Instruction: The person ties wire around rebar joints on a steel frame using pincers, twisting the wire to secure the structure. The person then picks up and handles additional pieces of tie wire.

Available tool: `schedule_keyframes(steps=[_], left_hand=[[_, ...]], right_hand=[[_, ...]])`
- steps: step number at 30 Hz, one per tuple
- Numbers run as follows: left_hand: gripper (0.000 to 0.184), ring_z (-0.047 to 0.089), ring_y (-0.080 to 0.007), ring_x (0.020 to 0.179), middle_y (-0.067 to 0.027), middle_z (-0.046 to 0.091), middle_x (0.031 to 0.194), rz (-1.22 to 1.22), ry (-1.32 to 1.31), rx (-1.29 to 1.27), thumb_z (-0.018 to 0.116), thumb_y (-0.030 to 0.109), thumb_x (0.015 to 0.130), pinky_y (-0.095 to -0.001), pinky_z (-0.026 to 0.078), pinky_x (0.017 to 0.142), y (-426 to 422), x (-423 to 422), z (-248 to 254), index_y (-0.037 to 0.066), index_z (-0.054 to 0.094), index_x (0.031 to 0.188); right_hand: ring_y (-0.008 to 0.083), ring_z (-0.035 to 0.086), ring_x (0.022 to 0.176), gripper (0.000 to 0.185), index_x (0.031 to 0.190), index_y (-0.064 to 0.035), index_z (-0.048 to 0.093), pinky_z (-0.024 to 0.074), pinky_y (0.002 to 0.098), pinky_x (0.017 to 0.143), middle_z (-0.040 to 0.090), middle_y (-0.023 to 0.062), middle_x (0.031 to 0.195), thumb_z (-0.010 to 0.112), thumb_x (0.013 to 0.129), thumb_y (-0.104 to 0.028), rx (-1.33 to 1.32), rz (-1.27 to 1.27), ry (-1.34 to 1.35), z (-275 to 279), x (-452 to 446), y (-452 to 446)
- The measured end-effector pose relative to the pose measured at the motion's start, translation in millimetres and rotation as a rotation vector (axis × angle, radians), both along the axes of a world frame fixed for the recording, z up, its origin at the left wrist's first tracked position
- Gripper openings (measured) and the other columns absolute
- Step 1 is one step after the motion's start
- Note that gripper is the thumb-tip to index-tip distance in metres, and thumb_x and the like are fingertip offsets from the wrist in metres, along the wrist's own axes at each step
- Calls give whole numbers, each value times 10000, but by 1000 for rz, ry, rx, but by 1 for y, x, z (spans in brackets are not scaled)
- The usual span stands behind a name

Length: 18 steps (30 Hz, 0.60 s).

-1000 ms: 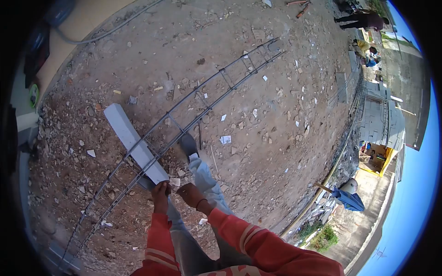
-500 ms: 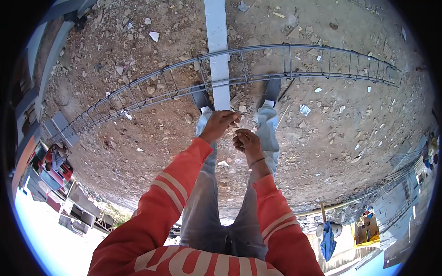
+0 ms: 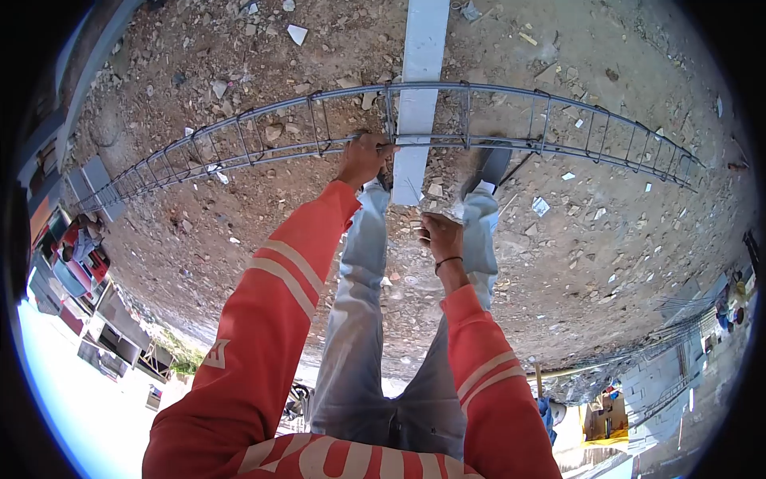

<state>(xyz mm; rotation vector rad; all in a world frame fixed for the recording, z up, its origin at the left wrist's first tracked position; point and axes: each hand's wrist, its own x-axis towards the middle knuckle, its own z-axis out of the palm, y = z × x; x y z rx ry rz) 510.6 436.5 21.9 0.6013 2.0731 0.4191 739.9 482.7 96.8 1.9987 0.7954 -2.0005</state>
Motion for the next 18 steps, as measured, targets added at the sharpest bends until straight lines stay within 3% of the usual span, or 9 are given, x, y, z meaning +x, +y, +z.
schedule_keyframes(steps=[6, 8, 9, 11, 12, 14, 15, 16, 18], left_hand=[[406, 658, -366, 772, -157, 682, 726, 60, -48, -25, 691, 471, 829, -450, 498, 807, 9, -5, 11, 70, 739, 785], [399, 651, -363, 839, -167, 680, 819, 13, -72, -15, 741, 426, 797, -444, 493, 860, 6, -8, 9, 45, 719, 913], [399, 651, -363, 839, -167, 680, 819, 13, -81, -17, 741, 426, 797, -444, 493, 860, 2, -8, 5, 45, 719, 913], [434, 634, -358, 927, -172, 655, 969, 35, 14, 222, 772, 307, 775, -452, 486, 890, -10, -8, -6, 22, 654, 1080], [434, 634, -358, 927, -172, 655, 969, 33, 5, 218, 772, 307, 775, -452, 486, 890, -14, -10, -8, 22, 654, 1080], [560, 636, -349, 1005, -224, 638, 1113, 20, 104, 271, 777, 214, 749, -427, 497, 873, -15, -16, -9, 4, 569, 1225], [374, 636, -357, 1007, -192, 653, 1078, 73, 134, 283, 722, 204, 786, -424, 496, 882, -15, -17, -11, 33, 648, 1111], [374, 636, -357, 1007, -192, 653, 1078, 72, 130, 285, 722, 204, 786, -424, 496, 882, -13, -20, -14, 33, 648, 1111], [251, 645, -347, 982, -163, 683, 1020, 47, -165, 78, 700, 254, 807, -412, 500, 876, -8, -23, -21, 65, 705, 972]], right_hand=[[85, 595, 662, 213, 1049, -43, 697, 466, 227, 539, 648, 10, 806, 677, 892, -185, -52, -117, -17, -55, -34, -30], [80, 594, 679, 218, 1066, -52, 704, 462, 225, 546, 658, 6, 822, 671, 896, -185, -3, -80, 51, -70, -48, -35], [83, 580, 630, 187, 1012, -8, 716, 454, 225, 516, 661, 19, 784, 661, 888, -136, 87, -86, -25, -64, -69, -34], [81, 575, 635, 182, 1012, -18, 718, 452, 225, 517, 663, 18, 789, 664, 885, -136, 109, -148, 0, -75, -84, -34], [80, 571, 640, 178, 1013, -27, 720, 450, 226, 519, 664, 17, 793, 667, 883, -135, 138, -210, 37, -80, -91, -34], [77, 563, 638, 170, 1008, -34, 722, 446, 227, 517, 660, 14, 790, 668, 881, -134, 175, -245, 44, -82, -106, -30], [74, 555, 636, 163, 1003, -41, 724, 441, 227, 515, 655, 12, 786, 670, 879, -133, 213, -275, 58, -86, -110, -30], [74, 555, 636, 163, 1003, -41, 724, 441, 227, 515, 655, 12, 786, 670, 879, -133, 215, -275, 55, -89, -112, -29], [68, 547, 640, 155, 997, -54, 726, 435, 230, 510, 638, 1, 768, 671, 874, -129, 256, -221, 93, -93, -113, -26]])
